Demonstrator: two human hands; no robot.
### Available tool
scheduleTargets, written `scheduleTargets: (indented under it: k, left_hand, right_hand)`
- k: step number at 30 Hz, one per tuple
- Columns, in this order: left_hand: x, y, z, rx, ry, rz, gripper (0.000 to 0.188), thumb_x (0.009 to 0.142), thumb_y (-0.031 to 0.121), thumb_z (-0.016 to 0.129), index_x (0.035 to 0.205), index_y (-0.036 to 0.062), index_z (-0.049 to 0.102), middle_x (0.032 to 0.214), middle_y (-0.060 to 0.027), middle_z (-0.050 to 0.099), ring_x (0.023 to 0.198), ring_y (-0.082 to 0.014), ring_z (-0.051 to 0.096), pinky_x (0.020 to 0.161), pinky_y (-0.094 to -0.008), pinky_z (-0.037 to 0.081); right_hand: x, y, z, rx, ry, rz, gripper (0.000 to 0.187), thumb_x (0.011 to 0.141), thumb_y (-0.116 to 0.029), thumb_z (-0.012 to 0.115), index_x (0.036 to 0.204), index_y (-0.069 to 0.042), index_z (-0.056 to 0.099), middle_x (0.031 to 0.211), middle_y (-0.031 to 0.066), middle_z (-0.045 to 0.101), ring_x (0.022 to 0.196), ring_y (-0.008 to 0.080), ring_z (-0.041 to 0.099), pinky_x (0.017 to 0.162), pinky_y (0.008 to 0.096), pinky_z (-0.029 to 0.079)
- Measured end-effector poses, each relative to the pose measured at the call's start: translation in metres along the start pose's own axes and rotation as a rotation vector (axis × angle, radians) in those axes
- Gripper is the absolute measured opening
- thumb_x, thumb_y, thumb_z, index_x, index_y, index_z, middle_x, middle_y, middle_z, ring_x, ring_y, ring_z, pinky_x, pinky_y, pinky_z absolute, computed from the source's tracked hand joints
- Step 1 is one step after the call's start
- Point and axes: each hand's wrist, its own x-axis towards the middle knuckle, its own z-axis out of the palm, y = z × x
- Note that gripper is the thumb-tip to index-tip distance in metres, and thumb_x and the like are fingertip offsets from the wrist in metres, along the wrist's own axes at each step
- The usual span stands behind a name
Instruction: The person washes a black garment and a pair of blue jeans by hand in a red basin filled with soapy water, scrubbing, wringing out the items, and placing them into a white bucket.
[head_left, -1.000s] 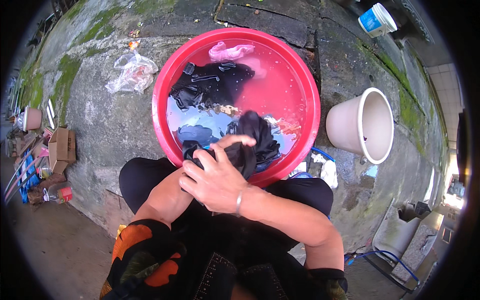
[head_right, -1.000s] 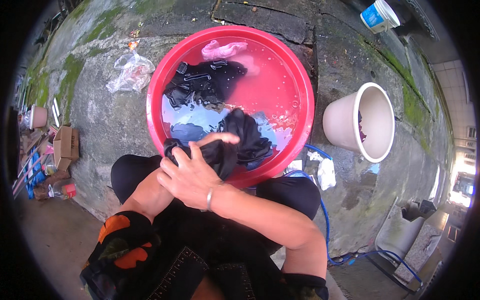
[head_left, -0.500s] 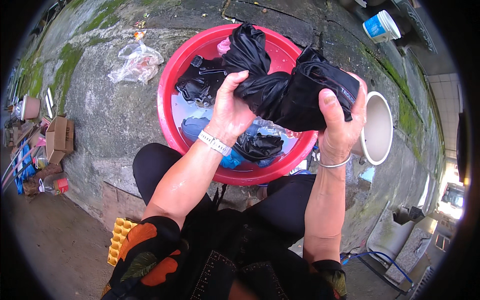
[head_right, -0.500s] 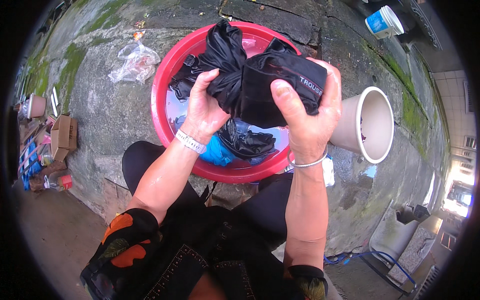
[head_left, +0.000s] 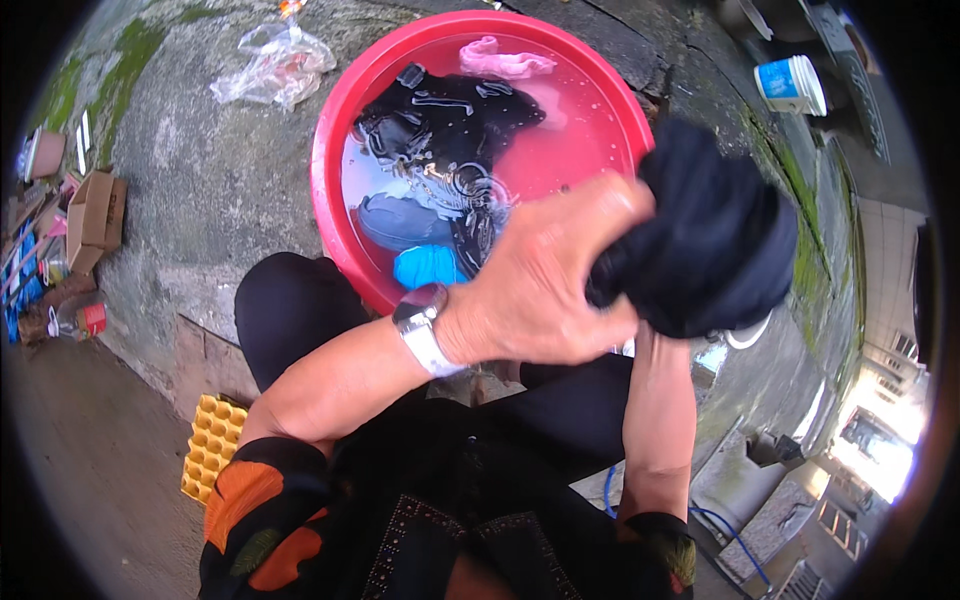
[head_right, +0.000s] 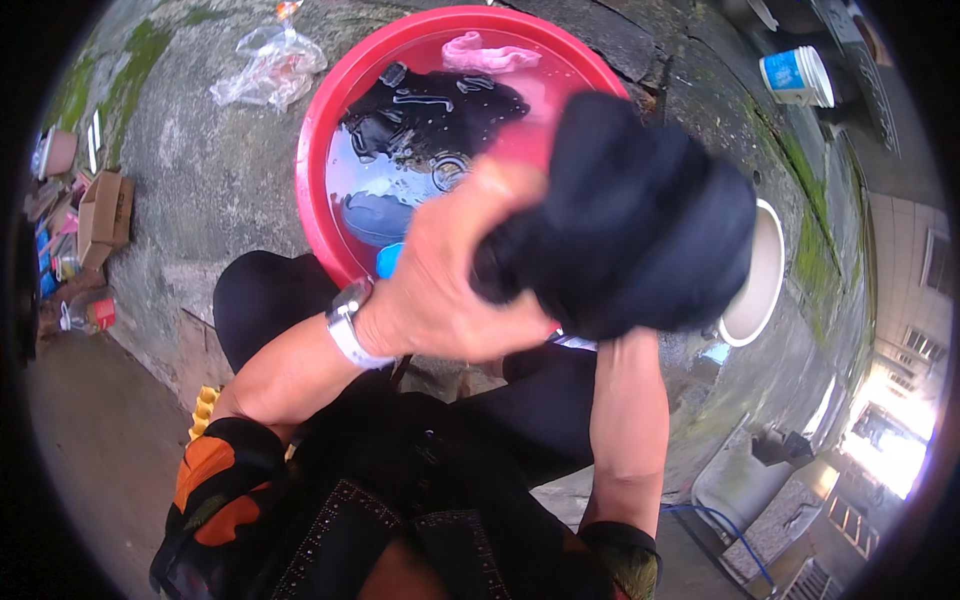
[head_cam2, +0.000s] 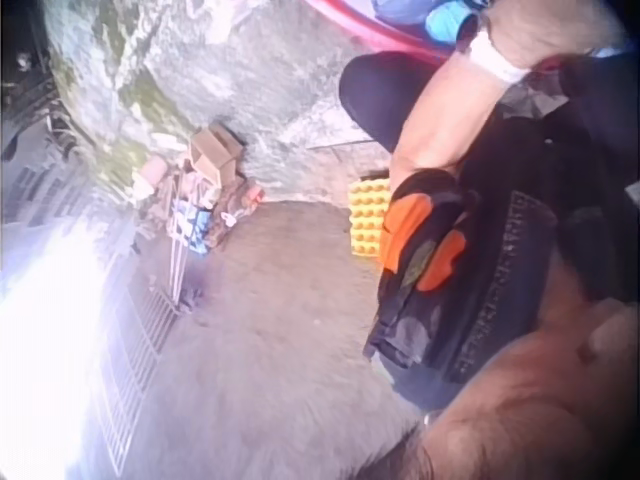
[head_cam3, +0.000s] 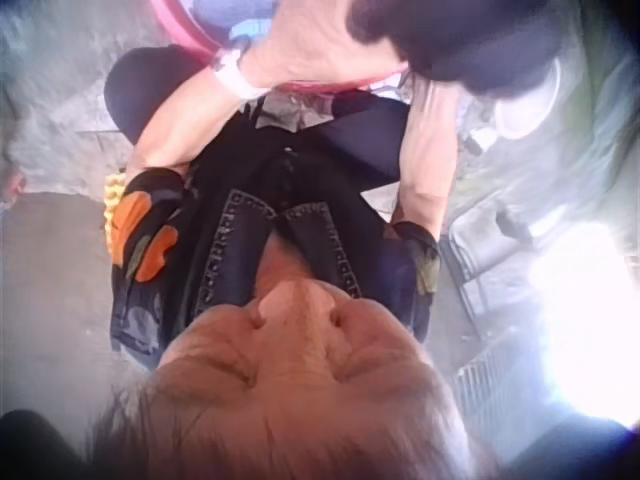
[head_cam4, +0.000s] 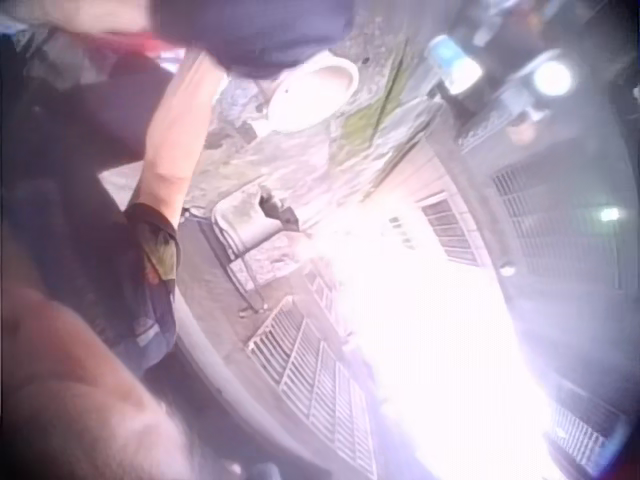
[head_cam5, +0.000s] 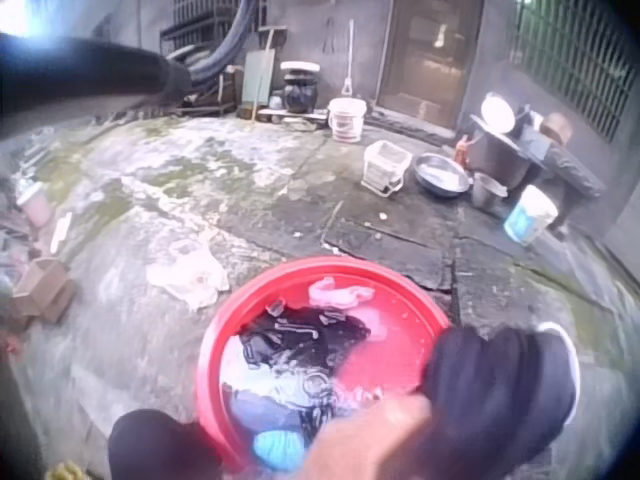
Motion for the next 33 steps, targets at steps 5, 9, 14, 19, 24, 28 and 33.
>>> scheduleTargets:
  k: [5,9,14,19,24,28,33]
  left_hand:
    - [-0.021,0.007,-0.003,0.088,-0.138,0.027,0.051,0.055,0.004,0.073,0.103,0.0006,0.059,0.093,-0.0147,0.060,0.083,-0.0355,0.063,0.070,-0.0402,0.052]
    - [-0.039,0.002,-0.007,0.106,-0.191,0.038,0.050,0.055,0.012,0.074,0.103,0.0047,0.060,0.093,-0.0123,0.055,0.084,-0.0319,0.058,0.080,-0.0408,0.049]
    - [-0.060,0.001,-0.001,0.148,-0.251,0.085,0.043,0.060,0.015,0.074,0.100,0.0061,0.061,0.092,-0.0088,0.051,0.081,-0.0268,0.056,0.084,-0.0406,0.046]
    - [-0.080,-0.007,0.002,0.167,-0.345,0.066,0.036,0.063,0.017,0.071,0.097,0.0086,0.061,0.084,-0.0053,0.047,0.076,-0.0252,0.055,0.080,-0.0388,0.045]
    - [-0.095,-0.018,0.006,0.146,-0.376,0.060,0.035,0.061,0.018,0.070,0.095,0.0103,0.061,0.082,-0.0055,0.046,0.077,-0.0259,0.054,0.078,-0.0382,0.044]
    - [-0.092,-0.043,-0.004,0.081,-0.346,-0.167,0.038,0.057,0.008,0.069,0.091,0.0056,0.054,0.098,-0.0171,0.057,0.088,-0.0400,0.056,0.084,-0.0454,0.049]
    - [-0.051,-0.058,-0.023,-0.364,0.263,-0.811,0.049,0.074,0.003,0.075,0.116,0.0022,0.050,0.109,-0.0140,0.064,0.095,-0.0155,0.063,0.083,-0.0350,0.053]
  right_hand:
    - [-0.033,0.004,0.003,-0.171,-0.471,0.067,0.032,0.091,-0.022,0.060,0.117,-0.003,0.056,0.112,0.0136,0.061,0.098,0.0228,0.062,0.091,0.0368,0.049]
    - [-0.037,0.022,-0.001,-0.448,-0.600,0.215,0.030,0.089,-0.022,0.060,0.111,-0.003,0.057,0.108,0.0109,0.060,0.098,0.0196,0.060,0.090,0.0336,0.048]
    - [-0.024,0.046,-0.009,-0.801,-0.569,0.438,0.026,0.086,-0.023,0.060,0.104,-0.004,0.058,0.102,0.0075,0.059,0.097,0.0157,0.057,0.089,0.0296,0.046]
    - [-0.002,0.055,-0.018,-1.100,-0.610,0.754,0.023,0.080,-0.012,0.067,0.100,-0.002,0.060,0.096,0.0056,0.061,0.094,0.0139,0.056,0.086,0.0283,0.044]
    - [-0.005,0.068,-0.033,-1.284,-0.730,0.803,0.022,0.079,-0.009,0.066,0.098,-0.001,0.058,0.096,0.0084,0.059,0.096,0.0157,0.055,0.090,0.0319,0.043]
    - [-0.017,0.064,-0.043,-1.324,-0.965,0.249,0.024,0.084,-0.015,0.066,0.104,-0.003,0.067,0.107,0.0166,0.065,0.104,0.0200,0.063,0.092,0.0321,0.048]
    - [-0.004,0.090,-0.014,-0.664,0.105,0.575,0.035,0.098,-0.028,0.060,0.120,0.000,0.062,0.110,0.0080,0.067,0.096,0.0167,0.065,0.079,0.0340,0.054]
